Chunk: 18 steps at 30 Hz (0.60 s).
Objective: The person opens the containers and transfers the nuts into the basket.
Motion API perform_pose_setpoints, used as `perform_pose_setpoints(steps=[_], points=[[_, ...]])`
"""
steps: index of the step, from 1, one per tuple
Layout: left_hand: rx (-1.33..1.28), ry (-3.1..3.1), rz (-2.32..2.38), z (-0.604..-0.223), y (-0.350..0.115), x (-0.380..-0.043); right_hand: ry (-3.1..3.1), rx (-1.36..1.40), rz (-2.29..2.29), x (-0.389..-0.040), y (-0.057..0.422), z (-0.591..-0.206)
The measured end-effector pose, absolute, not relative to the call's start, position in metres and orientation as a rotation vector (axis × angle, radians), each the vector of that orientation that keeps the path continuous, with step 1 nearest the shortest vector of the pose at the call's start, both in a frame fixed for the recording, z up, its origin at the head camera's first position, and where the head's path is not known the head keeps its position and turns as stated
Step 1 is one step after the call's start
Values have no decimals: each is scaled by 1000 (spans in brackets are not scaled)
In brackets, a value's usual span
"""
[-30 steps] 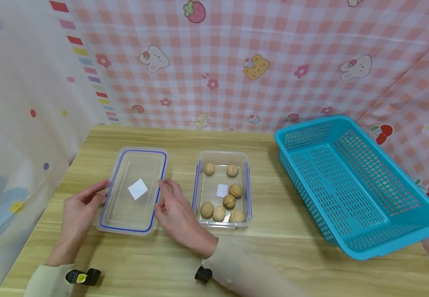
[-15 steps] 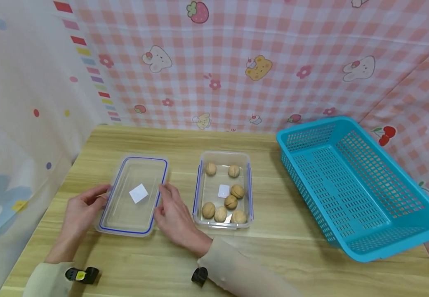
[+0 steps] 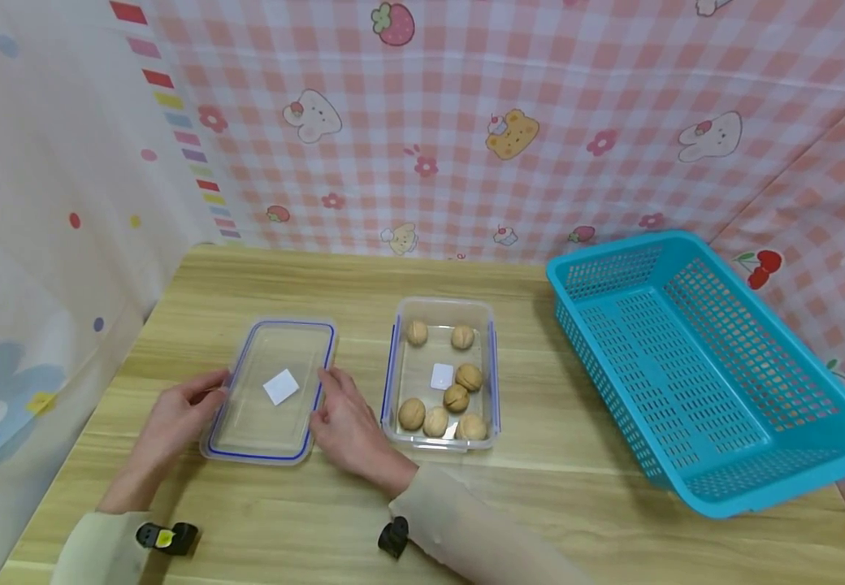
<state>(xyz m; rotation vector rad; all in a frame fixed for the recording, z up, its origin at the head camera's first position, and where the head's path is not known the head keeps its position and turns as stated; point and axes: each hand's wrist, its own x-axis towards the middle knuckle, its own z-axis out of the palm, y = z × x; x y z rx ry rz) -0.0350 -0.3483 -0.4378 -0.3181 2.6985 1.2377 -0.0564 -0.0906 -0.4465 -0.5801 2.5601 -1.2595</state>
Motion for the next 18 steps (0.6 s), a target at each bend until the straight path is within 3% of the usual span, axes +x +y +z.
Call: perform_pose_setpoints(steps=[18], points=[[-119, 2986, 1293, -410, -315, -27, 2569, -863, -1239, -38, -60, -415]])
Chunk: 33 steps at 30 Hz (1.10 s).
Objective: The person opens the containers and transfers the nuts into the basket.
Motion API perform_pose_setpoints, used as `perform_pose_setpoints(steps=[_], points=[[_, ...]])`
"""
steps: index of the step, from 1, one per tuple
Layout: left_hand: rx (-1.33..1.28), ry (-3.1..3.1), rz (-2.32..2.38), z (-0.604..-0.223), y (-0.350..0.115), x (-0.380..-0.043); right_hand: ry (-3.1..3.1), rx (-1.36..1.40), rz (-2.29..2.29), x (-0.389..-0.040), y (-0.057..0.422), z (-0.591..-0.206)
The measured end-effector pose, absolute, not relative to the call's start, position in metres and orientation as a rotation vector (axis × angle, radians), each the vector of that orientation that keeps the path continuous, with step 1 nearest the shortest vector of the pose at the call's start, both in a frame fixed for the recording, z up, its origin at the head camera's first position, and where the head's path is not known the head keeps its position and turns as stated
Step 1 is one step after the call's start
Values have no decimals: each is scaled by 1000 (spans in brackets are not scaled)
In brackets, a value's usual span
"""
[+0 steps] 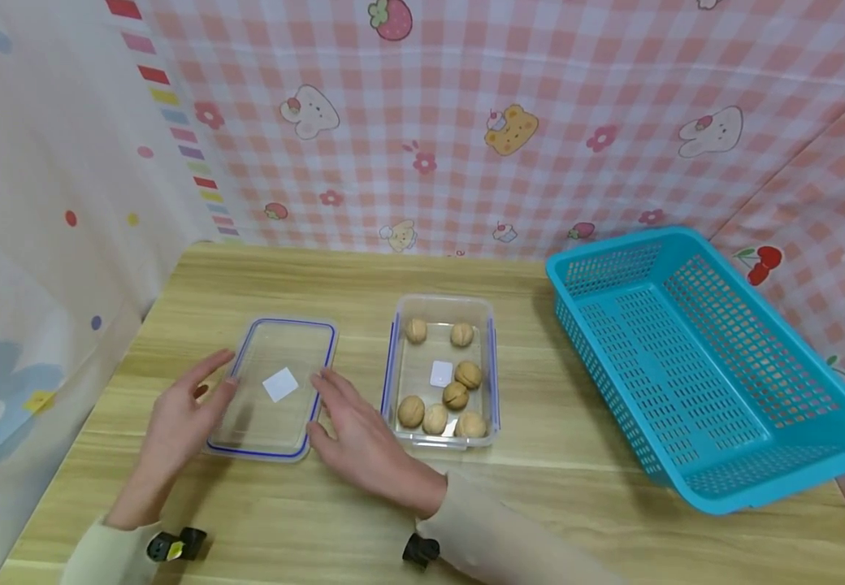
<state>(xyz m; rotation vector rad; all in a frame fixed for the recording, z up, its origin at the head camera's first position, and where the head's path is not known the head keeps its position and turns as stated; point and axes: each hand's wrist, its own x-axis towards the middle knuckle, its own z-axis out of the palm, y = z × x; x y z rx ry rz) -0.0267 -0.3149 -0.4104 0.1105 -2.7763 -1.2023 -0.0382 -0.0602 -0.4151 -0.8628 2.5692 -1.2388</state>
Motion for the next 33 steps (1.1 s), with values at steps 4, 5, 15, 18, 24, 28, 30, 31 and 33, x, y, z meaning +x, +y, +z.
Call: perform_pose_setpoints(steps=[4, 5, 15, 18, 24, 28, 30, 31, 33], points=[[58, -2651, -1180, -406, -300, -26, 2525, -907, -1344, -36, -47, -404], [40, -2619, -1174, -405, -296, -26, 2511, -909, -1367, -35, -44, -402], [-147, -2420, -1204, -404, -261, -29, 2518, -936, -1493, -36, -2, -395], [-182, -2447, -1214, -406, -252, -29, 2564, -953, -1502, -36, 12, -397], [-273, -2575, -1175, -410, -234, -30, 2631, -976, -1478, -43, 39, -403], [-378, -2648, -1156, -413, -221, -32, 2693, -1042, -1424, -50, 53, -409], [-425, -2697, -1129, -414, -215, -33, 2712, -1084, -1402, -54, 58, -411], [-448, -2722, -1118, -414, -212, -33, 2715, -1095, -1391, -55, 60, -411], [-492, -2769, -1102, -416, -207, -34, 2716, -1127, -1358, -60, 64, -413]])
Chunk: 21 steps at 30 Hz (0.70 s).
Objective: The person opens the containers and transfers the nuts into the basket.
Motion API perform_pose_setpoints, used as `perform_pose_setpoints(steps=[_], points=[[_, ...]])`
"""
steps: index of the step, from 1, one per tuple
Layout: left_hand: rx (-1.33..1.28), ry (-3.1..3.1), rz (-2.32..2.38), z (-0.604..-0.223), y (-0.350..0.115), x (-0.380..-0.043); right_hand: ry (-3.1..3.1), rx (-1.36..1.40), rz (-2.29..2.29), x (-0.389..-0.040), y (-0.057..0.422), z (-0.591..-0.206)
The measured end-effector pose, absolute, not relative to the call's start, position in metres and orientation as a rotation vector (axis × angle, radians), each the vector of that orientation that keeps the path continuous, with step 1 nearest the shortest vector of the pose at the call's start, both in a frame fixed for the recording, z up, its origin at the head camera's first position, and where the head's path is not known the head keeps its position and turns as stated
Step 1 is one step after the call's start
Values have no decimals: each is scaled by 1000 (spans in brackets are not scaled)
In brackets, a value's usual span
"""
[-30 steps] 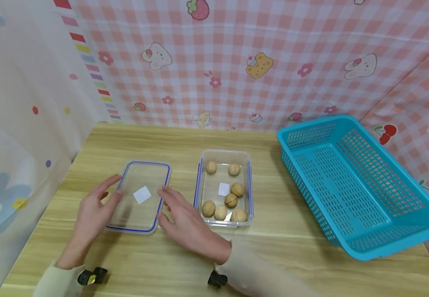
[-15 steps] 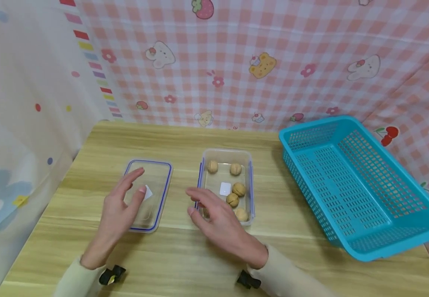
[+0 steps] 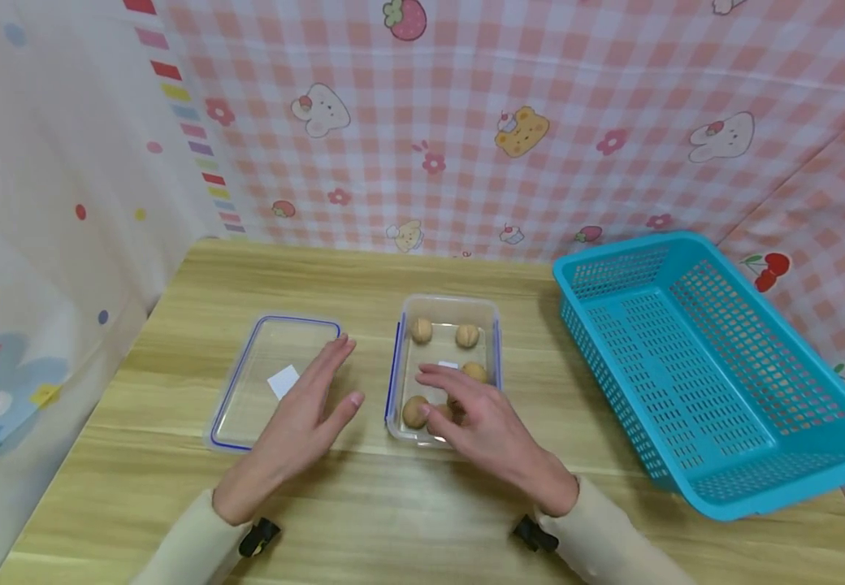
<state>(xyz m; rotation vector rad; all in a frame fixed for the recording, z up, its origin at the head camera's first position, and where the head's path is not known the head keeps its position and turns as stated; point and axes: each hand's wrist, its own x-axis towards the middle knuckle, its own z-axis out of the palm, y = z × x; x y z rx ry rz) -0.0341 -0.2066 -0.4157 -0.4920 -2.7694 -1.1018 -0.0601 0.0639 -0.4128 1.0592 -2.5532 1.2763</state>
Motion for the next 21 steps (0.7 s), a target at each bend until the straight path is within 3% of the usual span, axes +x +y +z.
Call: perform_pose_setpoints(steps=[8, 21], points=[[-662, -2912, -1093, -421, -195, -39, -2708, 1251, 1039, -79, 76, -412], [-692, -3041, -1070, -429, -188, -48, -2861, 1471, 806, -96, 69, -417]])
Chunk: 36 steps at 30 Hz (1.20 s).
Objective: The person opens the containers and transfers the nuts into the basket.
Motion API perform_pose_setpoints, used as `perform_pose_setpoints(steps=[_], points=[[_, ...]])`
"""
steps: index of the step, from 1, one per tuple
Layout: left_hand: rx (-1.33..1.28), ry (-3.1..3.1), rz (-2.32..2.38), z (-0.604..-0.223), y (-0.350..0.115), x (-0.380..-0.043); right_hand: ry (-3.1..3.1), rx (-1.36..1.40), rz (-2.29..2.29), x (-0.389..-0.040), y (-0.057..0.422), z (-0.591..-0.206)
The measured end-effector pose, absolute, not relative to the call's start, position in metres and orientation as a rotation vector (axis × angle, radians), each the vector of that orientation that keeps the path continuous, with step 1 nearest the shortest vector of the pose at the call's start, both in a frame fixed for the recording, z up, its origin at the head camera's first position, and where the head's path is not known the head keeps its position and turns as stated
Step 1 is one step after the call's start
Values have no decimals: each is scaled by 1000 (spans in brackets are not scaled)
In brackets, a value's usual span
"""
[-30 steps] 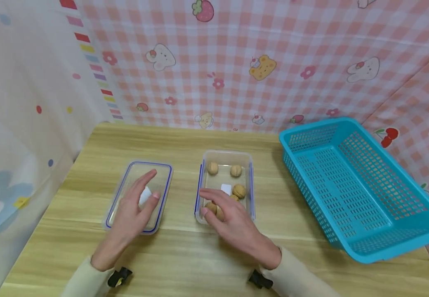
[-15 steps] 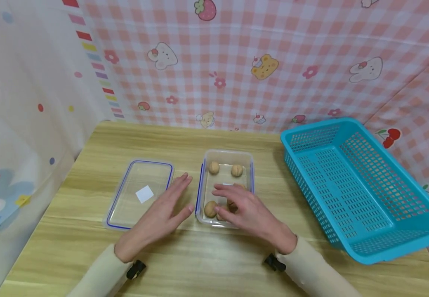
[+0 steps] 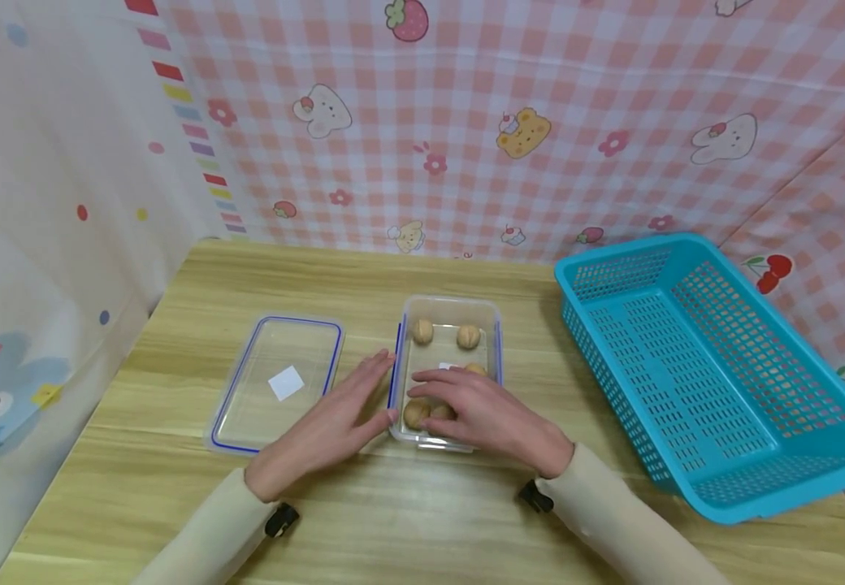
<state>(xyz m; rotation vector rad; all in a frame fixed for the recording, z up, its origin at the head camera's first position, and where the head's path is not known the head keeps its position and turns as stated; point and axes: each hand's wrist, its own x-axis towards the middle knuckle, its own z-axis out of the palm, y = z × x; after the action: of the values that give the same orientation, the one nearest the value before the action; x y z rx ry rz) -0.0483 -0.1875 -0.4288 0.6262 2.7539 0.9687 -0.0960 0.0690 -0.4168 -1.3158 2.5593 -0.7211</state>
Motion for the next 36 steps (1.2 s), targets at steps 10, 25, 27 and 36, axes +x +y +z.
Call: perform_pose_setpoints(steps=[10, 25, 27, 36], points=[[625, 2710, 987, -432, -187, -50, 2496, -1358, -636, -103, 60, -418], [640, 2705, 984, -434, -184, -49, 2444, -1374, -587, -108, 52, -423], [639, 2707, 993, -433, -184, -49, 2439, -1375, -592, -109, 51, -423], [638, 2715, 1030, -434, -183, -50, 2449, -1388, -646, -109, 53, -423]])
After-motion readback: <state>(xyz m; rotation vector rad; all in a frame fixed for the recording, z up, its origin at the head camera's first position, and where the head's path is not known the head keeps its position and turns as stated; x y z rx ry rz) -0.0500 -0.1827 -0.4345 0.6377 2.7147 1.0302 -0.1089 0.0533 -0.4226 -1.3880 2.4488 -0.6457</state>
